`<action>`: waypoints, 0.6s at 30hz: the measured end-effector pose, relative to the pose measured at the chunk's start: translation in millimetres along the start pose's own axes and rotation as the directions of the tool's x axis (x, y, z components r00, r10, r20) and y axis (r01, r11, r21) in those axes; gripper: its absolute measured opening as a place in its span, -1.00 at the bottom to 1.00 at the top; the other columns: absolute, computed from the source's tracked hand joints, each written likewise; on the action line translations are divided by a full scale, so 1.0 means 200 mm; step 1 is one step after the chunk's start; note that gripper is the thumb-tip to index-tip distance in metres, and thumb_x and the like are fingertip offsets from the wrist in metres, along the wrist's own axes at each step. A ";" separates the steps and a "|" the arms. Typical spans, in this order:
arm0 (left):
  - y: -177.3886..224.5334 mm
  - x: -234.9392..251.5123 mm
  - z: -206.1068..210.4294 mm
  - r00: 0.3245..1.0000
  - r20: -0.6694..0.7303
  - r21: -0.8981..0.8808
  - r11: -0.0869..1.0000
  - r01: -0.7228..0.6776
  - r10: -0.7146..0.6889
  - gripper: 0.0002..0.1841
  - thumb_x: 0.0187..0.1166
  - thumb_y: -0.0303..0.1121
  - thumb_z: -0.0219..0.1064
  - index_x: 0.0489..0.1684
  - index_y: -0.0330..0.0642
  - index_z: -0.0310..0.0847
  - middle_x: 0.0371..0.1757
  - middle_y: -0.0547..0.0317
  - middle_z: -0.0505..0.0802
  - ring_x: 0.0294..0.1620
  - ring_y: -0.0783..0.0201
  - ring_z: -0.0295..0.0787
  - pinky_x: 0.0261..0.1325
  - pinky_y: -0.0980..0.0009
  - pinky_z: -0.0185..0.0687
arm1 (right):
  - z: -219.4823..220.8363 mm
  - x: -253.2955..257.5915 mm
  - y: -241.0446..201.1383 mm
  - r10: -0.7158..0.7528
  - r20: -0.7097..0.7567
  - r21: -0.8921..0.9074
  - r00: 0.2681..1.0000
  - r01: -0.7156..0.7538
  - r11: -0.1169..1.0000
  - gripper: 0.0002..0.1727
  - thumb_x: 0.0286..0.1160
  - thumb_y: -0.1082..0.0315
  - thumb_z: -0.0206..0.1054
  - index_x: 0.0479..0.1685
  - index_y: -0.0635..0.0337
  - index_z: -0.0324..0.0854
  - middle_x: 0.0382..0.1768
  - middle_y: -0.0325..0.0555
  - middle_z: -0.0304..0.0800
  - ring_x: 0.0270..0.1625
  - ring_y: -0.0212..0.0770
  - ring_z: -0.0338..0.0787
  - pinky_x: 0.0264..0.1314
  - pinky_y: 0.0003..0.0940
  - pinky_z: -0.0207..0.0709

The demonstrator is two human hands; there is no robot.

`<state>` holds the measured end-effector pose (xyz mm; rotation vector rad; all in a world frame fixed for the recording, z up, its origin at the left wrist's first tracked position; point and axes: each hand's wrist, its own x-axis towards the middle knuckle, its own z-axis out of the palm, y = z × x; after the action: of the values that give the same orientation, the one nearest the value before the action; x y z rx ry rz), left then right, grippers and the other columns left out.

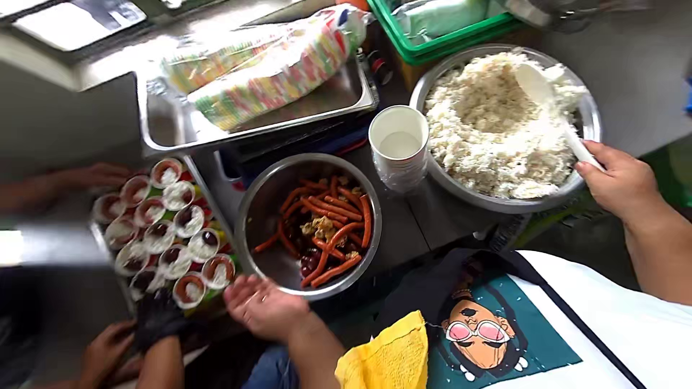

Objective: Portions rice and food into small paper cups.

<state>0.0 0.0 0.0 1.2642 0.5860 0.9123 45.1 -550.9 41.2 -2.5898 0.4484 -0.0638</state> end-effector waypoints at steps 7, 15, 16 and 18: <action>0.09 -0.58 0.56 0.813 0.574 -0.342 0.930 0.134 0.094 -0.61 0.58 -0.45 0.04 -0.44 0.27 0.78 -0.36 0.52 0.84 -0.32 0.49 0.78 -0.16 0.45 0.77 | -0.01 0.17 0.41 -0.287 0.033 0.106 0.957 0.282 0.954 -0.41 0.76 0.09 0.09 0.71 0.13 0.41 0.42 0.48 0.61 0.50 0.40 0.59 0.56 0.34 0.35; 0.28 -1.15 1.60 0.258 0.914 -0.183 0.884 -0.429 0.314 -0.78 0.50 -0.53 0.20 -0.14 -0.40 0.78 -0.06 -0.09 0.84 0.09 0.16 0.75 0.24 0.24 0.63 | -0.08 0.29 0.61 -0.309 0.023 0.384 0.951 0.277 0.881 -0.38 0.68 0.08 0.12 0.64 0.25 0.45 0.18 0.30 0.74 -0.07 -0.16 0.72 -0.01 -0.19 0.60; 0.25 -1.21 1.72 0.106 0.985 -0.030 0.745 -0.666 0.135 -0.65 0.54 -0.44 0.33 0.28 -0.22 0.75 0.36 -0.08 0.77 0.48 0.06 0.61 0.57 0.11 0.43 | -0.09 0.29 0.62 -0.297 0.032 0.416 0.954 0.257 0.872 -0.39 0.70 0.09 0.12 0.64 0.25 0.43 0.08 0.20 0.74 -0.25 -0.34 0.62 -0.19 -0.36 0.54; 0.10 -1.32 1.87 -0.081 0.942 0.048 0.368 -0.929 -0.326 -0.29 0.61 -0.22 0.38 0.82 0.14 0.25 0.88 -0.11 0.18 0.84 -0.28 0.06 0.75 -0.39 -0.10 | -0.11 0.28 0.61 -0.272 0.036 0.465 0.962 0.225 0.856 -0.40 0.72 0.12 0.13 0.65 0.27 0.40 0.02 0.12 0.74 -0.38 -0.48 0.52 -0.31 -0.51 0.47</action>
<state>154.5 -423.7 80.1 2.7606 -0.8933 -0.2693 57.6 -678.9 -2.4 -2.1527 0.0429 -0.1128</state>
